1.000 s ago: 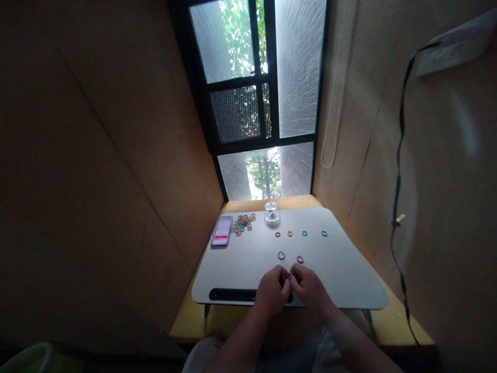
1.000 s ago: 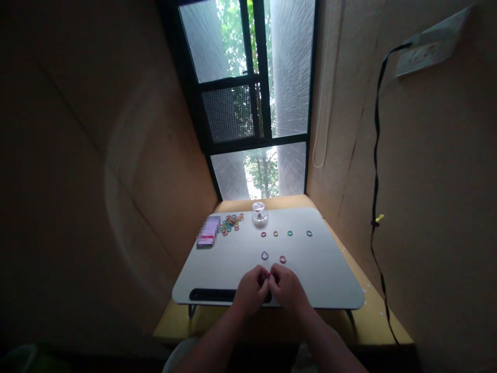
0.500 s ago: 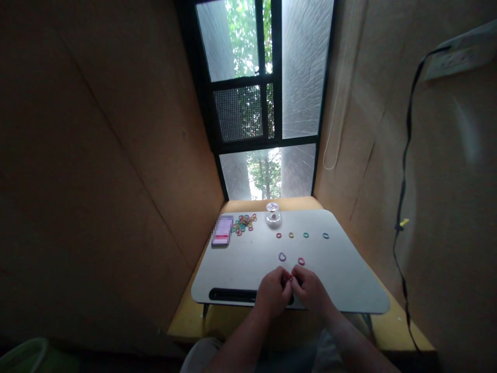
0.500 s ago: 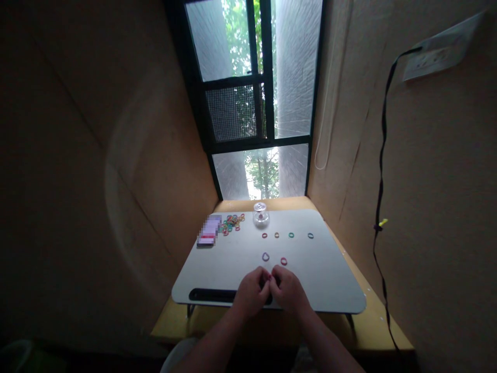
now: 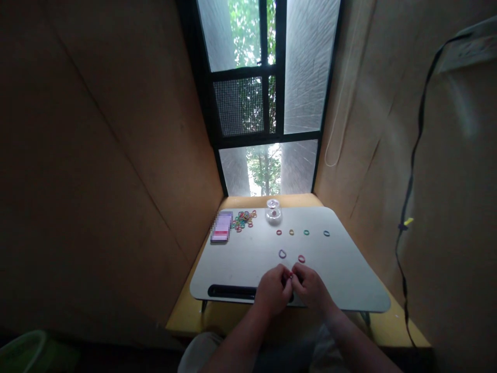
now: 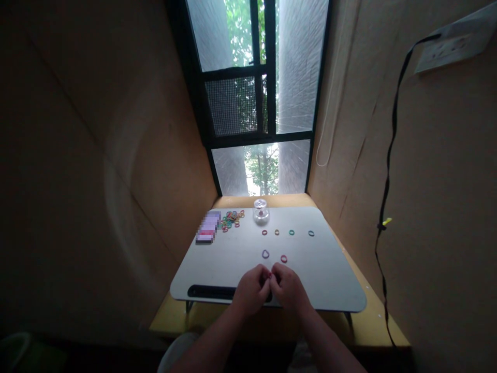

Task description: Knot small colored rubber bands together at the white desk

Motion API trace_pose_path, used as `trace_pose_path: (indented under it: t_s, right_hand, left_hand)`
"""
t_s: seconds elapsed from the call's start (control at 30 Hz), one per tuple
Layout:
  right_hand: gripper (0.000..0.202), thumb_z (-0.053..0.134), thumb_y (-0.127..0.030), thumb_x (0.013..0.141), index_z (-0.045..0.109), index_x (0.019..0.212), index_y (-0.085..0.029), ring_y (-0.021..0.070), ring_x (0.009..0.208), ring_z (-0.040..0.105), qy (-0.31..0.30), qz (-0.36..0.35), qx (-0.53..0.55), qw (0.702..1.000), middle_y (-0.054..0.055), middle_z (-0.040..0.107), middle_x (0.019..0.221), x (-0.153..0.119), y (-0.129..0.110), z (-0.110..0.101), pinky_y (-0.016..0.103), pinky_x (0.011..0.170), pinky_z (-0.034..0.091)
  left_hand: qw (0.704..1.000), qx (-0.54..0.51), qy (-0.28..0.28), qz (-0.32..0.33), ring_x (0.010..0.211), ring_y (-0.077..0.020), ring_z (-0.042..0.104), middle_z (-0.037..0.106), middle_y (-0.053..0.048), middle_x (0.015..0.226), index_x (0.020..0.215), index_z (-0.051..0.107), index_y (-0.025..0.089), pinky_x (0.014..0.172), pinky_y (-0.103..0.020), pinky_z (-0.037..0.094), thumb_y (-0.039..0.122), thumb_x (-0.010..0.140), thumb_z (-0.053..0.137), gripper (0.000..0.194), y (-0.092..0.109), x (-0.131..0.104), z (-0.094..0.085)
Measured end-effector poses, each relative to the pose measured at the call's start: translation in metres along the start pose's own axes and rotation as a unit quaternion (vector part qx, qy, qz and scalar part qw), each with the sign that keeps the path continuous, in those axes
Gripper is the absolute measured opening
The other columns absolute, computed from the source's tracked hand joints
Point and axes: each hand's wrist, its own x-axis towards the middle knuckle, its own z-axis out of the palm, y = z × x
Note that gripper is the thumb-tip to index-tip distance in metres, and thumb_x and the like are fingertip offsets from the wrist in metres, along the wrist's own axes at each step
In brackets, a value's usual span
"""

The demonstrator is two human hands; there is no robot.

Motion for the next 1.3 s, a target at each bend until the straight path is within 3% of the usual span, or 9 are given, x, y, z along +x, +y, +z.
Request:
trace_pose_path:
  t_s: [0.5, 0.83, 1.3]
  right_hand:
    - [0.013, 0.047, -0.021, 0.078, 0.045, 0.065, -0.021, 0.0129, 0.057, 0.047, -0.004, -0.002, 0.013, 1.000, -0.003, 0.049, 0.059, 0.003, 0.007, 0.003, 0.024, 0.055, 0.034]
    - [0.017, 0.048, -0.027, 0.083, 0.046, 0.067, -0.021, 0.0135, 0.057, 0.047, -0.029, 0.013, 0.015, 0.999, -0.002, 0.050, 0.061, 0.005, 0.010, 0.002, 0.025, 0.054, 0.036]
    - [0.017, 0.047, -0.027, 0.084, 0.046, 0.068, -0.021, 0.0142, 0.059, 0.049, -0.020, 0.012, 0.030, 0.999, -0.001, 0.053, 0.062, 0.005, 0.005, -0.001, 0.025, 0.056, 0.036]
  left_hand:
    - [1.000, -0.003, -0.018, 0.005, 0.072, -0.0162, 0.056, 0.064, -0.002, 0.079, 0.089, 0.060, 0.020, 0.066, -0.027, 0.038, 0.025, 0.086, 0.053, 0.009, -0.002, 0.000, -0.002]
    - [0.999, -0.026, -0.031, -0.011, 0.073, -0.0175, 0.056, 0.065, -0.002, 0.079, 0.089, 0.061, 0.021, 0.066, -0.029, 0.036, 0.024, 0.083, 0.056, 0.009, -0.009, 0.006, 0.000]
    - [0.998, -0.050, -0.014, -0.023, 0.068, -0.0142, 0.054, 0.062, -0.001, 0.075, 0.084, 0.059, 0.019, 0.064, -0.026, 0.038, 0.027, 0.087, 0.052, 0.011, -0.002, 0.008, -0.003]
